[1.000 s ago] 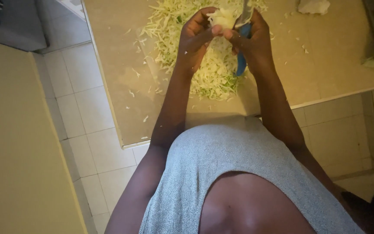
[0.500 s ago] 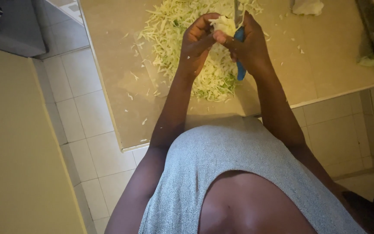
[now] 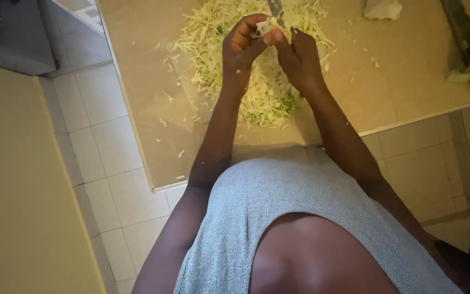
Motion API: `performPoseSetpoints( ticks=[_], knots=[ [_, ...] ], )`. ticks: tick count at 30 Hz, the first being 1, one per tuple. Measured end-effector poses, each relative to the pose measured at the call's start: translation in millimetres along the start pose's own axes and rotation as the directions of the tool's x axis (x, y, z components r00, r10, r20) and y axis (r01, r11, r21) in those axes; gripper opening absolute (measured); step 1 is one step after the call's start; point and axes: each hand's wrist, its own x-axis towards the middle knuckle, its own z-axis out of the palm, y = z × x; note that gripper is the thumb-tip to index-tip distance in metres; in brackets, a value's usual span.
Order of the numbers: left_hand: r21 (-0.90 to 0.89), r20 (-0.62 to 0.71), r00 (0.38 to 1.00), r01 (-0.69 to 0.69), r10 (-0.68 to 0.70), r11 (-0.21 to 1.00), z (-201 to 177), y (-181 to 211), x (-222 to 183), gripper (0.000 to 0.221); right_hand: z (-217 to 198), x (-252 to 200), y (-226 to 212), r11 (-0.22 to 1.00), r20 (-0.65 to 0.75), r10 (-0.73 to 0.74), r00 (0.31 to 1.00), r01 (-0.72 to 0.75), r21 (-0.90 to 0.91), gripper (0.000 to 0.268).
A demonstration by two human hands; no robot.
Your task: Shredding a head of cabbage into thin strips using a kitchen knife on a countertop.
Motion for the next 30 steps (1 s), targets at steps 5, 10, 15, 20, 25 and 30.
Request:
performPoseSetpoints(
  ticks=[5, 10, 15, 20, 25, 30],
  knots=[
    [0.026, -0.095, 0.995, -0.001, 0.004, 1.0, 3.3, -6.4, -0.5, 0.027, -4.4, -2.0, -27.8, 0.995, 0.067, 0.079, 0.995, -0.083, 0.056, 0.064],
    [0.035, -0.071, 0.996, -0.049, 0.051, 0.998, -2.6, -17.5, 1.6, 0.026, -1.8, -6.7, -33.5, 0.96, 0.099, 0.104, 0.99, -0.126, 0.251, 0.061],
    [0.532, 0.031, 0.943, -0.296, 0.331, 0.793, -3.9, -0.8, 5.9, 0.014, -3.0, -6.1, -33.1, 0.94, 0.166, 0.234, 0.958, -0.267, 0.213, 0.064],
    [0.395, -0.158, 0.974, -0.087, 0.161, 0.915, -25.3, -2.9, 5.7, 0.027, -13.7, -5.5, -52.4, 0.895, 0.281, 0.235, 0.931, -0.319, 0.31, 0.055],
    [-0.089, -0.067, 0.998, 0.005, -0.011, 0.996, -20.5, -7.6, 6.9, 0.032, -14.9, 7.2, -43.0, 0.937, 0.228, 0.22, 0.948, -0.271, 0.222, 0.043],
    [-0.077, -0.012, 0.998, 0.066, -0.067, 0.995, -17.1, -5.6, 4.5, 0.039, -12.6, 8.4, -23.9, 0.933, 0.222, 0.06, 0.973, -0.133, 0.334, 0.035]
  ],
)
